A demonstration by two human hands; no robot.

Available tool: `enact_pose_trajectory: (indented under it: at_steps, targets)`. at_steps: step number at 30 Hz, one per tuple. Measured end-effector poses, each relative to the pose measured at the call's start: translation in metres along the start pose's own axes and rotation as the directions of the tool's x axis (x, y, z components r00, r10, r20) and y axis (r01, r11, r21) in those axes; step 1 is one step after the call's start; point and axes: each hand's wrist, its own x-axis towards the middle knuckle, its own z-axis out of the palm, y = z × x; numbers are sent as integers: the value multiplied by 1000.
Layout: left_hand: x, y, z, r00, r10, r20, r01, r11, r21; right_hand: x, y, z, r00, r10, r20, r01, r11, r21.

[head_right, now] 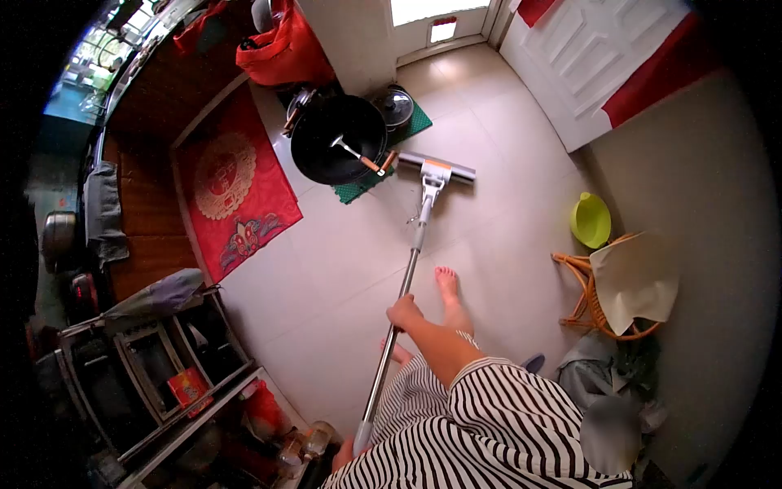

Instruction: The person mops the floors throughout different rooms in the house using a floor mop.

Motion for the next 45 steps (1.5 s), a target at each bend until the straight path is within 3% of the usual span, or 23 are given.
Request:
enact_pose_trajectory:
  at_steps: [5, 8, 12, 14, 16, 17, 19, 20, 21, 22, 24, 25, 27, 29, 31, 32, 33, 35, 37, 38, 40, 43, 45]
  targets:
    - [-35, -127, -22, 1000, -22, 1, 22, 999, -41, -24, 81, 131, 999, -44, 22, 44, 998, -34]
    - [-60, -158, -42, 999, -45, -27, 42, 995, -90, -8, 127, 201, 979, -187, 87, 183, 982, 48]
    - [-78, -163, -67, 998, -36, -52, 26, 984, -175, -4, 149, 235, 965, -256, -59, 260, 962, 81]
    - [-80, -151, -81, 998, -20, -65, 5, 972, -234, 6, 151, 238, 941, -310, -134, 318, 947, 44]
    - [-70, -137, -95, 997, 33, -72, -50, 971, -235, 17, 152, 217, 964, -201, -175, 227, 963, 147]
    - [-62, -126, -101, 994, 86, -66, -97, 979, -179, 22, 148, 199, 968, -161, -191, 201, 957, 209]
    - [-14, -100, -112, 942, 334, 29, -328, 900, 287, -36, 94, 120, 971, -61, -230, 140, 927, 348]
    - [8, -93, -111, 898, 439, 43, -435, 864, 254, -115, 31, 50, 967, 1, -254, 111, 899, 424]
    - [7, -52, -114, 898, 439, 37, -434, 867, 246, -17, 77, 55, 924, -43, -379, 160, 946, 283]
    - [4, -1, -116, 897, 440, 31, -434, 869, 239, -10, 70, 23, 921, -20, -390, 138, 950, 278]
    - [3, 68, -128, 863, 505, 0, -475, 812, 340, -10, 48, -32, 988, 80, -135, 19, 793, 609]
    - [2, 86, -134, 822, 569, -32, -502, 749, 433, 4, 42, -37, 992, 70, -109, 15, 771, 637]
    - [9, 98, -162, 839, 539, -75, -471, 788, 397, -9, 0, -37, 992, 97, -80, -19, 744, 668]
    - [7, 100, -199, 852, 491, -181, -371, 811, 453, 116, 41, 43, 970, -120, -210, 224, 768, 600]
    - [2, 92, -240, 744, 596, -302, -426, 771, 474, 59, -23, 69, 977, -38, -208, 135, 868, 478]
    - [-4, 87, -261, 801, 488, -347, -341, 848, 405, 24, -59, 80, 978, 4, -207, 84, 906, 414]
    - [-15, 88, -280, 845, 371, -386, -250, 911, 328, 15, -77, 94, 992, 77, 96, -118, 821, 558]
    - [-55, 116, -315, 804, 509, -306, -268, 771, 577, -40, -126, 105, 994, 58, 89, -100, 796, 597]
    - [-59, 104, -342, 840, 358, -407, -203, 904, 376, -30, -143, 139, 989, -5, 149, -101, 717, 690]
    - [-71, 121, -349, 801, 468, -373, -335, 867, 369, -43, -156, 133, 986, -26, 164, -102, 684, 722]
    - [-70, 130, -375, 839, 463, -288, -341, 858, 386, -80, -178, 108, 941, -154, 301, -179, 530, 829]
    - [-81, 173, -395, 875, 441, -201, -384, 883, 268, -112, -193, 80, 943, -109, 315, -238, 441, 865]
    - [-75, 199, -412, 833, 552, -36, -464, 733, 497, -114, -183, 76, 979, -53, 198, -168, 353, 921]
